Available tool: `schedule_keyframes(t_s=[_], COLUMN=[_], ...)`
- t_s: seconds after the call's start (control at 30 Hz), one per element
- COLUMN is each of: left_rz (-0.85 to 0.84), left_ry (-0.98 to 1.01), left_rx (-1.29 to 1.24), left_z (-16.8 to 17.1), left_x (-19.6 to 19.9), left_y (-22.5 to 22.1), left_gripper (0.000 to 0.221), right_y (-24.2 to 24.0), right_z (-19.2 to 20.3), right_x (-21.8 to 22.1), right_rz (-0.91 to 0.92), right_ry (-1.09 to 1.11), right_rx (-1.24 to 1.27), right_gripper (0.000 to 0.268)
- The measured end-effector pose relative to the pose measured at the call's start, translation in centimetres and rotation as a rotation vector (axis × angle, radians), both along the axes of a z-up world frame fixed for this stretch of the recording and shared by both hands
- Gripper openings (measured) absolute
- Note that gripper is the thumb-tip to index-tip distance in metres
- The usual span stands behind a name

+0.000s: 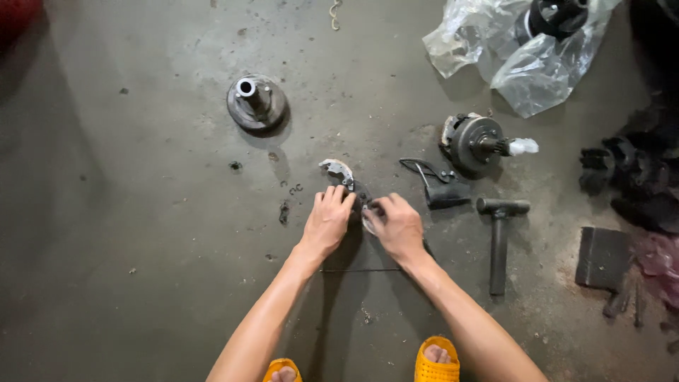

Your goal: Assembling a motorcycle clutch by installing weights and springs onto a hub

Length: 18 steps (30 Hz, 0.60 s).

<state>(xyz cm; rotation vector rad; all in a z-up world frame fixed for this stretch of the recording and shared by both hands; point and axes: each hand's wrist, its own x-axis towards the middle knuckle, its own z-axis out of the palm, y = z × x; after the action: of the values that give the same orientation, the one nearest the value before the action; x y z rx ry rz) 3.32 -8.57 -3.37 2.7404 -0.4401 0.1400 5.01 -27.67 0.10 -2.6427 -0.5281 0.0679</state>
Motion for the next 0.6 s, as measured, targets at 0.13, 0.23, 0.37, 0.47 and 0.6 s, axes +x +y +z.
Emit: schedule_keyframes(t_s=[0.13,0.23,0.37,0.47,0.6], left_rz=[-0.027,-0.056,-0.048,-0.038,-0.063], left_ry=[0.055,0.046,0.088,0.054,0.02], left_rx=[0.006,0.048,0.026,0.031,0.037], left_z=[-1.8,-1.0,0.1,0.3,-0.8], left_x=[-0.7,-2.4,-3.5,-3.7,-3.7], left_y=[-0.4,-0.7,-0.8,-1.0,-0.7], left_gripper=[0.018,0.032,0.035,0.039,0.035], right_y=[-3.0,-3.2,-4.3,-5.7,-5.5], right_z=[-0.1,-0.1,-1.6,0.0,3.5], right_x=[-0.6,-2.1,-1.2,1.1,2.5], right_rz=[0.001,0.142,0.281,0.061,-0.183], right_ry=[0.115,0.211,0.128,-0.101,-0.092], right_rx=[-0.008,-0.099,-0.409,-0.318,0.078], right_gripper=[0.035,0.062,0.074,0.049,0.024])
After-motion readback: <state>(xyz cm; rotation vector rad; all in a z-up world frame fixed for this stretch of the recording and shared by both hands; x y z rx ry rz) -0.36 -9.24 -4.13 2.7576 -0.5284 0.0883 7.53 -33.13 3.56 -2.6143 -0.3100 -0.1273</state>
